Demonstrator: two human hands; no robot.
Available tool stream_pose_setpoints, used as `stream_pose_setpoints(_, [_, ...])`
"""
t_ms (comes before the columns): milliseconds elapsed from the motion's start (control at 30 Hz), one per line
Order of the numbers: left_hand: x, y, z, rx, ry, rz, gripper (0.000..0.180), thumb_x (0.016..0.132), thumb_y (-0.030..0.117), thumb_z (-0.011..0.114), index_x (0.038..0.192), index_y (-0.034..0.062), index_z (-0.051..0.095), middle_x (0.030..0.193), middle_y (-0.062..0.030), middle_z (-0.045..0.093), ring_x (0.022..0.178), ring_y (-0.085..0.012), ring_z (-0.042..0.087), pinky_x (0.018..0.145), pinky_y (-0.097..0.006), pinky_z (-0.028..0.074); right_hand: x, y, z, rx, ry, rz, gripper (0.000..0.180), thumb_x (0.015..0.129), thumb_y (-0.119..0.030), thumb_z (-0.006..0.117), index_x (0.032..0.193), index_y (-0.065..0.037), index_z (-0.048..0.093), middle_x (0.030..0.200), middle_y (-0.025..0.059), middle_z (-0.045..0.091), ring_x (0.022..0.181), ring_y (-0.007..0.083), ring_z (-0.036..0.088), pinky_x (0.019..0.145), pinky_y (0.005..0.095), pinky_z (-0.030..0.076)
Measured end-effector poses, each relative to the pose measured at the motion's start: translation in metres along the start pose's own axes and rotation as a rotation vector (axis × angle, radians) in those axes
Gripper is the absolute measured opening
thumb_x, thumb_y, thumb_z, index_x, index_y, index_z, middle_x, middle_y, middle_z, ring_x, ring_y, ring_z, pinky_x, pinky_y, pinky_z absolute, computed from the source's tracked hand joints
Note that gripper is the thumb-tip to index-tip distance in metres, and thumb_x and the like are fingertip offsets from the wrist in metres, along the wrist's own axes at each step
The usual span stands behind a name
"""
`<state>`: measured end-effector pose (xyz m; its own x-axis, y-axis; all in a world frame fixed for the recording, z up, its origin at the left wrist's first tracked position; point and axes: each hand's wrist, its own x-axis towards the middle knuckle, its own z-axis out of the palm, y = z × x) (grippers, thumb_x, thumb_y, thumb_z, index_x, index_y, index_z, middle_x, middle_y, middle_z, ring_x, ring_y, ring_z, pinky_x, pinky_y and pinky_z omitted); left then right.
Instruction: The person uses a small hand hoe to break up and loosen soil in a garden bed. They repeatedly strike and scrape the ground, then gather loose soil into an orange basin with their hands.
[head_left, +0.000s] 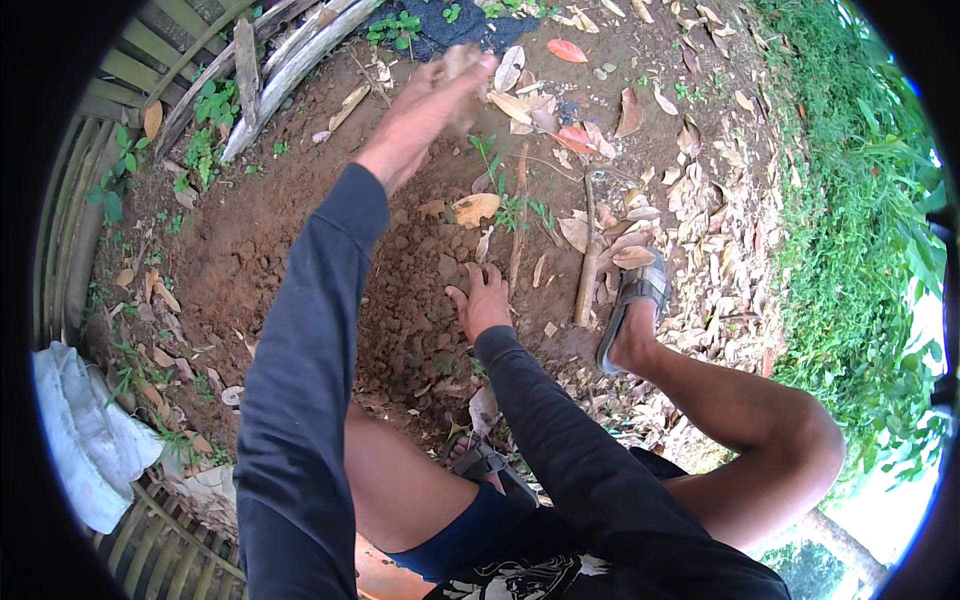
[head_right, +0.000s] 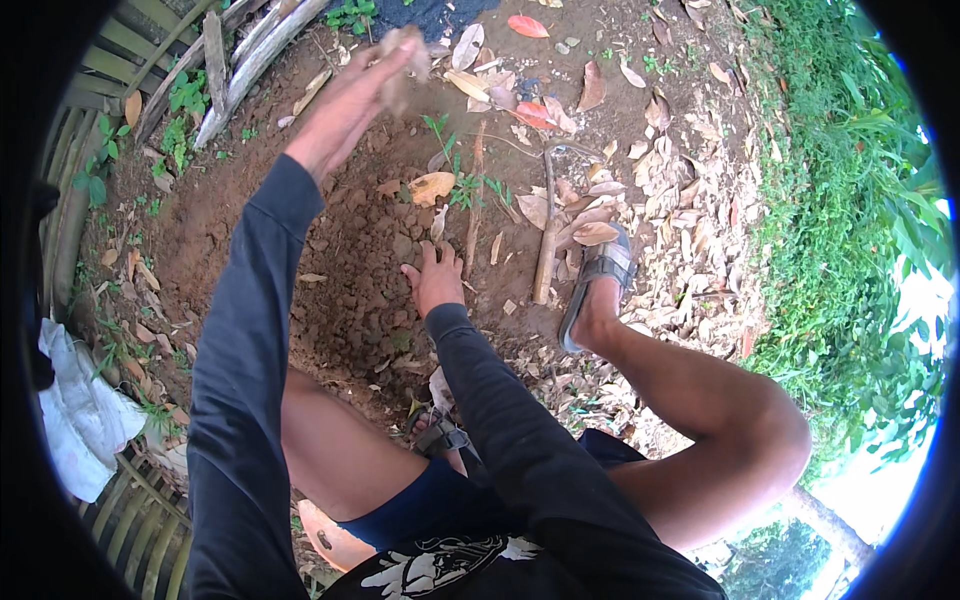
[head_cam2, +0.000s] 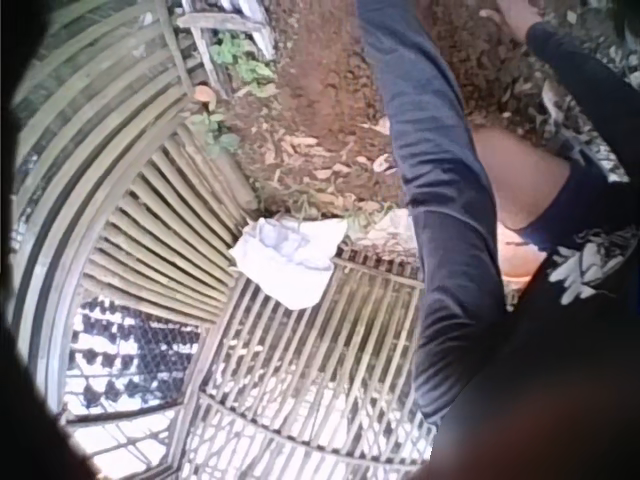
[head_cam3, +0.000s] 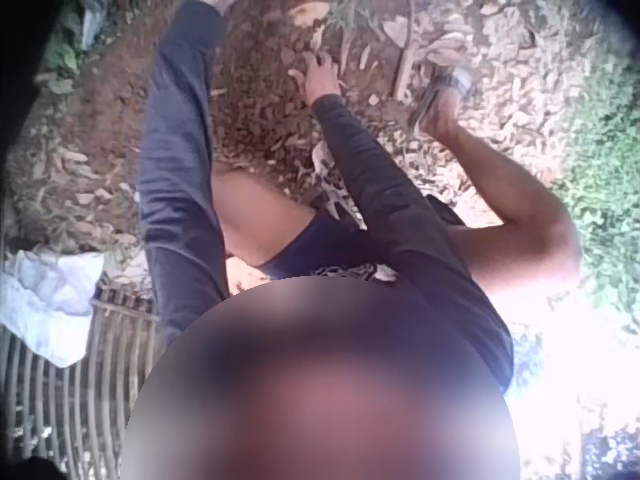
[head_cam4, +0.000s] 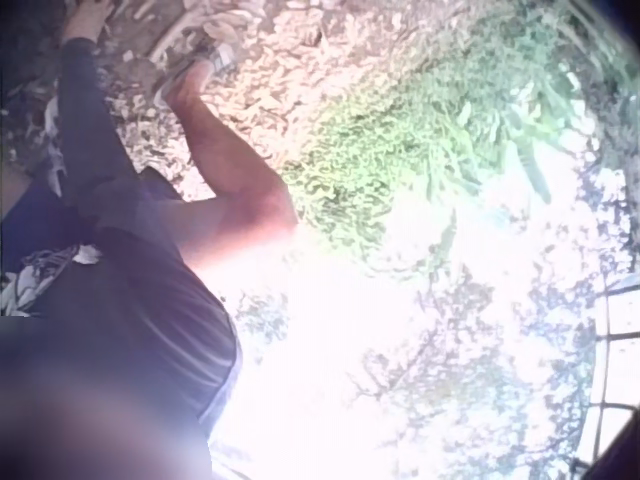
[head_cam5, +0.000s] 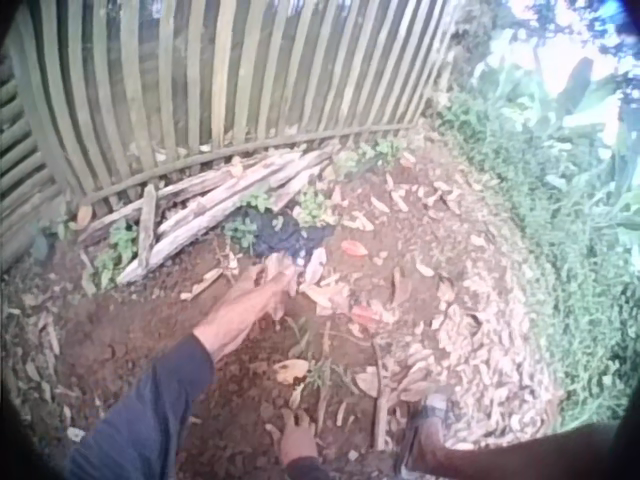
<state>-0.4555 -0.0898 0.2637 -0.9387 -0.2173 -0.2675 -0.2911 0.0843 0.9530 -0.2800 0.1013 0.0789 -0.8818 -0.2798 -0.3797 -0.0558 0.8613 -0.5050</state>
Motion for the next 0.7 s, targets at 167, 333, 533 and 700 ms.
stream_pose_setpoints(167, [-0.05,0.006,0.009,0.262,-0.166,-0.104,0.091,0.095,0.061,0.068,0.155,-0.0015,0.04,0.143,-0.0327,0.054,0.132,-0.0372,0.059,0.111,-0.052,0.047,0.013,0.02,-0.011,0.142,-0.016,0.074,0.04,0.105,-0.033,0.057,0.133,-0.003,0.06,0.124,0.0298,0.066,0.113,0.0489,0.064,0.102,0.0521,0.051])
stream_pose_setpoints(333, [-0.13,-0.021,-0.047,0.167,-0.028,-0.187,0.049,0.1,0.039,0.07,0.134,0.0048,0.064,0.123,-0.0139,0.07,0.112,-0.0254,0.068,0.097,-0.04,0.054,0.025,0.057,-0.034,0.308,0.097,0.248,0.043,0.108,-0.041,0.049,0.108,-0.004,0.072,0.094,0.028,0.073,0.094,0.0472,0.071,0.091,0.0542,0.054])
stream_pose_setpoints(533, [-0.13,-0.053,-0.091,0.414,0.245,-0.077,0.035,0.098,0.032,0.072,0.116,0.0014,0.07,0.096,-0.0078,0.072,0.083,-0.0166,0.066,0.077,-0.035,0.056,0.035,0.103,-0.081,0.201,0.065,0.271,0.053,0.107,-0.049,0.052,0.093,-0.003,0.075,0.091,0.0253,0.074,0.088,0.0437,0.072,0.084,0.0489,0.055])
stream_pose_setpoints(700, [-0.136,-0.049,-0.092,0.555,0.165,-0.07,0.036,0.097,0.03,0.071,0.117,0.0008,0.069,0.092,-0.0127,0.071,0.08,-0.0215,0.066,0.076,-0.037,0.055,0.048,0.116,-0.119,0.129,0.299,0.17,0.057,0.107,-0.053,0.052,0.093,-0.001,0.072,0.083,0.0232,0.071,0.073,0.034,0.071,0.073,0.0441,0.056])
